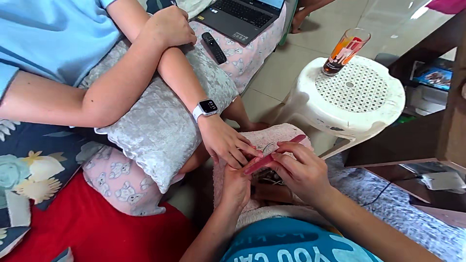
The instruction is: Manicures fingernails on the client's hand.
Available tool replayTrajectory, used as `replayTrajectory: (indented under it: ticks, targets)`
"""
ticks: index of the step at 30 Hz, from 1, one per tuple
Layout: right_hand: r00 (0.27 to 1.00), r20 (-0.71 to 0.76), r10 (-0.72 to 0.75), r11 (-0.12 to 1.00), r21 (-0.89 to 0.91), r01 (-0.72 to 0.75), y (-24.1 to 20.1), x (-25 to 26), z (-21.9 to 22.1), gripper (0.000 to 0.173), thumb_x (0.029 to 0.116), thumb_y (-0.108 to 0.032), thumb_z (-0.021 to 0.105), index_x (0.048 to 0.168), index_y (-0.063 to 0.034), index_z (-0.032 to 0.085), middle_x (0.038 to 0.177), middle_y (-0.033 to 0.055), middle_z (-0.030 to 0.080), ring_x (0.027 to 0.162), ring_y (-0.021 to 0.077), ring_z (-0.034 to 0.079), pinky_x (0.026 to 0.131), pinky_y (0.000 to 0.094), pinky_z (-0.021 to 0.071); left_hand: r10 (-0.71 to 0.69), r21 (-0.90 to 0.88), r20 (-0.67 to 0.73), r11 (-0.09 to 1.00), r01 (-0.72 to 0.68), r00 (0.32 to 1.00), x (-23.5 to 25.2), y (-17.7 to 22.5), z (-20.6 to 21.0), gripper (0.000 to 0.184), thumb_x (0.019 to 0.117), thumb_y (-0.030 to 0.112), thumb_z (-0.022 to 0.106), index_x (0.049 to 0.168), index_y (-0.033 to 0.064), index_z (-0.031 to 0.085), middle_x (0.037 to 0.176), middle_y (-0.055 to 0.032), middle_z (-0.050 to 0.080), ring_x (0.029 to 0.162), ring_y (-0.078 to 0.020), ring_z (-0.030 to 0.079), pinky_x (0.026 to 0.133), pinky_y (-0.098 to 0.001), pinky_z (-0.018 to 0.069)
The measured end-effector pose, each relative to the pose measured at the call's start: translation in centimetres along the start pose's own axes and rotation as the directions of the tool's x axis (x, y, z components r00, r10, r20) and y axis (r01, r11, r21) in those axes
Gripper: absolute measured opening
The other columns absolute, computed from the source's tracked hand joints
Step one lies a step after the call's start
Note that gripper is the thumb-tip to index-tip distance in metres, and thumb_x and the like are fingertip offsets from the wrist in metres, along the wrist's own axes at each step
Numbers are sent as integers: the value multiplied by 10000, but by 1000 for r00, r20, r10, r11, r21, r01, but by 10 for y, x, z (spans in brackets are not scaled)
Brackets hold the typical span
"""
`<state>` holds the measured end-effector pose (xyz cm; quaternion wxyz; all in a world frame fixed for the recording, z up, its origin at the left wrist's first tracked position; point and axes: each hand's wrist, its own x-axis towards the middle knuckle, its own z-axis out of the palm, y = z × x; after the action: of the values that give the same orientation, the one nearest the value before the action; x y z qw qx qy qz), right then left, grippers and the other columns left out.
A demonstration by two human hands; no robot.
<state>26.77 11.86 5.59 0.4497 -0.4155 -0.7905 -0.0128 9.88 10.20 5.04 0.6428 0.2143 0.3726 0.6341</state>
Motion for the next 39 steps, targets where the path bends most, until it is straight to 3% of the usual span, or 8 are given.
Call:
replayTrajectory:
  ticks: [4, 11, 19, 27, 32, 36, 39]
  targets:
    - [1000, 2, 14, 1000, -20, -14, 4, 2, 0, 277, 995, -337, 677, 914, -84, 759, 951, 115, 730, 934, 208, 708, 784, 286, 577, 9, -22, 17, 1000, -9, 1000, 0, 0, -1, 214, 833, -102, 746, 1028, -27, 700, 977, -122, 747, 898, -165, 731, 846, -321, 610]
    - [992, 45, 115, 990, -86, -111, 48, 10, -22, 296, 971, -340, 694, 917, -60, 773, 969, 147, 718, 858, 266, 705, 692, 413, 582, -33, -16, 23, 999, 34, 999, 0, 3, -4, 209, 855, -124, 709, 1043, -43, 669, 985, -144, 731, 893, -181, 720, 857, -324, 601]
    - [994, 105, -24, 1000, -8, 25, 21, 16, -18, 295, 988, -358, 676, 894, -91, 761, 945, 109, 728, 860, 208, 702, 698, 314, 567, -7, -17, 15, 1000, 7, 1000, 0, -1, -3, 207, 846, -117, 725, 1028, -25, 693, 989, -124, 746, 902, -158, 728, 835, -307, 606]
    - [997, 47, -58, 998, -10, 59, 38, 21, -17, 276, 968, -331, 705, 883, -76, 769, 941, 119, 719, 890, 232, 695, 718, 339, 565, -7, -4, 35, 1000, 7, 999, -1, 1, -5, 207, 852, -117, 720, 1036, -34, 672, 984, -126, 727, 875, -168, 715, 841, -318, 604]
    - [993, 63, -102, 995, 1, 102, 15, 19, -8, 289, 989, -334, 680, 864, -83, 750, 912, 105, 732, 919, 222, 717, 749, 326, 585, -20, -13, 2, 1000, 20, 1000, -1, -1, -1, 194, 864, -124, 692, 1027, -19, 674, 977, -107, 736, 890, -153, 721, 839, -309, 606]
    - [997, 57, -49, 999, 13, 48, 39, 22, -13, 262, 968, -316, 703, 881, -77, 766, 943, 107, 727, 875, 215, 707, 715, 348, 583, -26, -59, 56, 998, 29, 998, -1, 2, -6, 212, 853, -94, 732, 1043, -20, 674, 982, -122, 729, 877, -167, 717, 849, -322, 603]
    - [998, 65, 13, 1000, -29, -11, 67, 23, -18, 256, 942, -287, 723, 874, -43, 764, 941, 145, 709, 838, 263, 691, 671, 409, 566, -75, -170, 182, 980, 106, 980, 0, 3, -17, 307, 858, -41, 757, 1140, -22, 638, 1038, -146, 715, 926, -195, 713, 891, -337, 588]
